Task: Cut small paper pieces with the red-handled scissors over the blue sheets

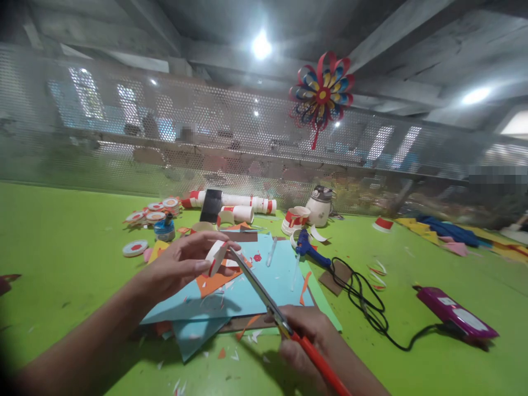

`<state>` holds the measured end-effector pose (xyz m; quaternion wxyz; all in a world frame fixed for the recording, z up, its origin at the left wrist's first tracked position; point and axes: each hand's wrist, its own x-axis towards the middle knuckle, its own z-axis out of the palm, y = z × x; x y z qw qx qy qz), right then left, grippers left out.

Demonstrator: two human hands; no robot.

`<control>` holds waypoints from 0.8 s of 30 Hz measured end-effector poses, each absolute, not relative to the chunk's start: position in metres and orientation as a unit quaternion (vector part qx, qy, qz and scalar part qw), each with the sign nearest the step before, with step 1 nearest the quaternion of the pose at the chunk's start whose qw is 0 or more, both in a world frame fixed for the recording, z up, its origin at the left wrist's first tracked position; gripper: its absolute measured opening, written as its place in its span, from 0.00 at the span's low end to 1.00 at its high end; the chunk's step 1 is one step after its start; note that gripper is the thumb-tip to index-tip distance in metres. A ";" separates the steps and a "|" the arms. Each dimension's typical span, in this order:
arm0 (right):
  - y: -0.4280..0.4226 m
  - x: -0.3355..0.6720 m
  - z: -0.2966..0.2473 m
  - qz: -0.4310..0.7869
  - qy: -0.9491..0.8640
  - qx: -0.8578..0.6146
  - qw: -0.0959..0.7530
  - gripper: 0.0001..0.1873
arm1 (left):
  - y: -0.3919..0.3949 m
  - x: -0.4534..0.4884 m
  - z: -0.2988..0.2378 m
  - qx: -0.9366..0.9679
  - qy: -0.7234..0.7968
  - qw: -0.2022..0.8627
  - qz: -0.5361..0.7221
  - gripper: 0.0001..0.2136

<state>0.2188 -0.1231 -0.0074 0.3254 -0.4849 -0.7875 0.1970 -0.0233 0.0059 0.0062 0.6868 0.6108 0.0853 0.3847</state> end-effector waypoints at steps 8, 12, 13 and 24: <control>-0.124 0.218 -0.030 0.119 -0.772 -0.530 0.331 0.20 | 0.001 -0.018 0.005 0.658 0.131 0.622 0.404 0.20; -0.123 0.213 -0.040 0.095 -0.767 -0.520 0.365 0.15 | -0.001 -0.016 0.004 0.665 0.130 0.624 0.389 0.21; -0.123 0.211 -0.041 0.101 -0.768 -0.513 0.369 0.14 | -0.002 -0.015 0.005 0.669 0.131 0.622 0.387 0.21; -0.121 0.206 -0.048 0.088 -0.753 -0.529 0.382 0.13 | -0.006 -0.010 0.006 0.700 0.157 0.573 0.397 0.22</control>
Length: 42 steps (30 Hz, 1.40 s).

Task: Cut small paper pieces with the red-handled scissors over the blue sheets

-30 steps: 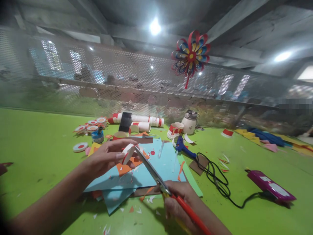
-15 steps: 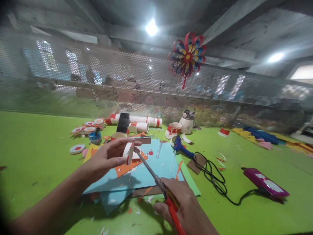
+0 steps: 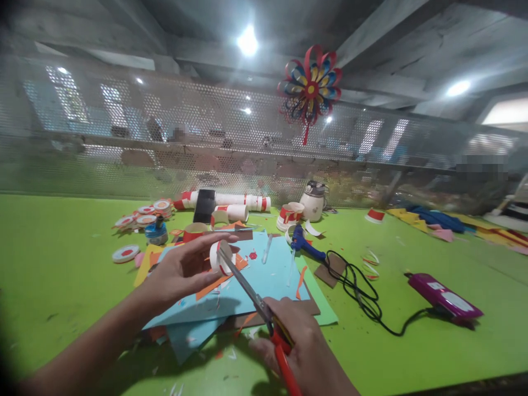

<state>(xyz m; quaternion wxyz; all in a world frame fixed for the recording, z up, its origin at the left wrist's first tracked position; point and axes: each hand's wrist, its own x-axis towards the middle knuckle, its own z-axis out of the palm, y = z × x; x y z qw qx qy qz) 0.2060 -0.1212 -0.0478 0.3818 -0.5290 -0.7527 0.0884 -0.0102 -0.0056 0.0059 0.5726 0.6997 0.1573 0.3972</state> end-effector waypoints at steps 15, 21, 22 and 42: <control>-0.133 0.220 -0.038 -0.096 -0.788 -0.545 0.269 0.23 | -0.010 0.005 -0.012 0.728 0.258 0.322 0.547 0.22; -0.133 0.220 -0.031 -0.135 -0.785 -0.559 0.229 0.28 | -0.008 0.002 -0.014 0.760 0.279 0.187 0.557 0.22; -0.133 0.221 -0.029 -0.144 -0.784 -0.558 0.230 0.28 | -0.008 0.002 -0.013 0.762 0.288 0.170 0.554 0.22; -0.142 0.217 -0.015 -0.182 -0.786 -0.551 0.212 0.28 | -0.017 0.001 -0.012 0.786 0.283 0.045 0.548 0.25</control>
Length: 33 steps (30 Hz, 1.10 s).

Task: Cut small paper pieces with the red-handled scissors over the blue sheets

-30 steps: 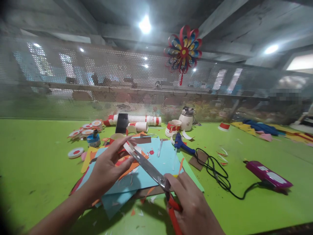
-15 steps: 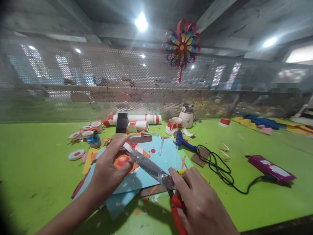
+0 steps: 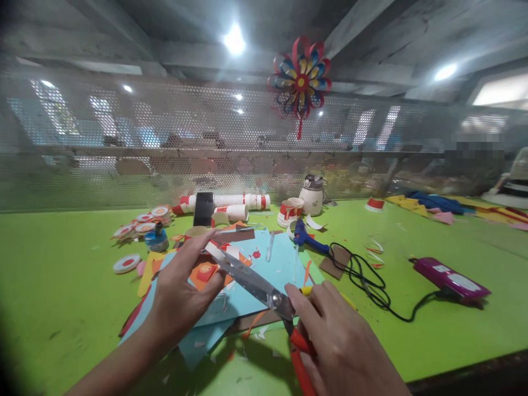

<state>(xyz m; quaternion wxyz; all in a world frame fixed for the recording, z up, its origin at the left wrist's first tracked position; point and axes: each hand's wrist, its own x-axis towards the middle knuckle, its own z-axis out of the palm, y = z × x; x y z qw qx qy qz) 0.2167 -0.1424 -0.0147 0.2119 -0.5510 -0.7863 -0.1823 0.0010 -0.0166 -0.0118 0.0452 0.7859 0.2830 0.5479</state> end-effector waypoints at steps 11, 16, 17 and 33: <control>-0.142 0.217 -0.012 -0.174 -0.790 -0.551 0.206 0.28 | -0.015 0.001 -0.013 0.786 0.266 0.020 0.558 0.26; -0.140 0.220 -0.012 -0.162 -0.792 -0.552 0.206 0.25 | -0.017 0.002 -0.012 0.790 0.274 0.039 0.547 0.26; -0.140 0.220 -0.012 -0.162 -0.793 -0.549 0.209 0.25 | -0.018 0.002 -0.012 0.790 0.275 0.044 0.546 0.26; -0.138 0.217 -0.006 -0.194 -0.805 -0.518 0.212 0.17 | -0.023 0.003 -0.011 0.779 0.293 0.060 0.551 0.25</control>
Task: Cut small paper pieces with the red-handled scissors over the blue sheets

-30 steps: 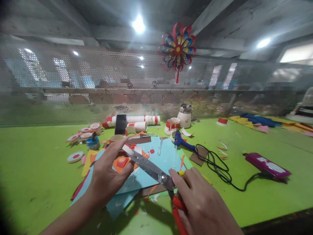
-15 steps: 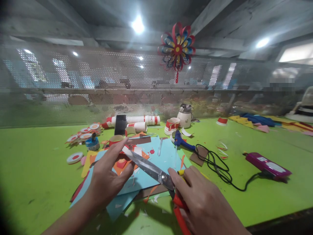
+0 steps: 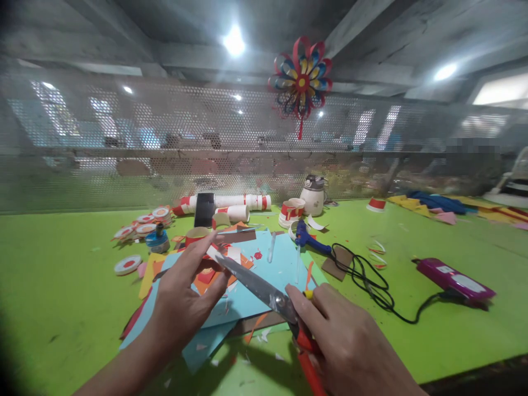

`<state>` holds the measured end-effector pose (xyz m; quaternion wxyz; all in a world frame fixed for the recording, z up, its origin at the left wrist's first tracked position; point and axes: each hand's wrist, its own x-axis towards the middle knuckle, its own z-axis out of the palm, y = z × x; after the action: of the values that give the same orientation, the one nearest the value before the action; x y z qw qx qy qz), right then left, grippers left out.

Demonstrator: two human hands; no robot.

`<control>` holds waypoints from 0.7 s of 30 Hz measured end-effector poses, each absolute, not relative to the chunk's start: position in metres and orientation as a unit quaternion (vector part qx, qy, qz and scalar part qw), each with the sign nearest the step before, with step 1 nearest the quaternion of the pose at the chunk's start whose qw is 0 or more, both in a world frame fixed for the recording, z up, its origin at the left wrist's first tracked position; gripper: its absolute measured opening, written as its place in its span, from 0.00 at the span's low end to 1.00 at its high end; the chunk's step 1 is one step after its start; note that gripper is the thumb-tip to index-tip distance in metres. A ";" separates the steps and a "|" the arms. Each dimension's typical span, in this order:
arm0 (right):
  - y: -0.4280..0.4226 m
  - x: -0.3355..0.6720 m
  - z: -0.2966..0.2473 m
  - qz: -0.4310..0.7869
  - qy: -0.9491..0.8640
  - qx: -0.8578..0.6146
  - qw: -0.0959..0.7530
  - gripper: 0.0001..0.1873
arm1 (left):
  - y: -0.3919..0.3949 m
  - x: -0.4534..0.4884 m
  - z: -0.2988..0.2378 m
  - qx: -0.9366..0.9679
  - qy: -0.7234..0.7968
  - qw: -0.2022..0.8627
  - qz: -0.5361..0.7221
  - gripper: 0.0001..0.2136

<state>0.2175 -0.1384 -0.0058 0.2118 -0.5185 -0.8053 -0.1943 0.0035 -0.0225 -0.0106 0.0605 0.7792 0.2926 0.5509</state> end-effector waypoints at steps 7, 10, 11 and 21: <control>-0.140 0.217 -0.006 -0.193 -0.810 -0.508 0.219 0.18 | -0.023 0.003 -0.011 0.776 0.279 0.053 0.564 0.26; -0.141 0.218 -0.005 -0.196 -0.809 -0.508 0.221 0.18 | -0.022 0.004 -0.012 0.771 0.275 0.055 0.572 0.27; -0.141 0.217 -0.005 -0.197 -0.809 -0.508 0.220 0.17 | -0.022 0.004 -0.012 0.770 0.274 0.058 0.573 0.27; -0.140 0.218 -0.009 -0.167 -0.806 -0.521 0.225 0.21 | -0.021 0.003 -0.013 0.763 0.270 0.046 0.586 0.26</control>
<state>0.2177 -0.1402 -0.0086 0.2247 -0.5211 -0.8062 -0.1673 0.0033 -0.0215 -0.0127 0.0462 0.7629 0.2696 0.5858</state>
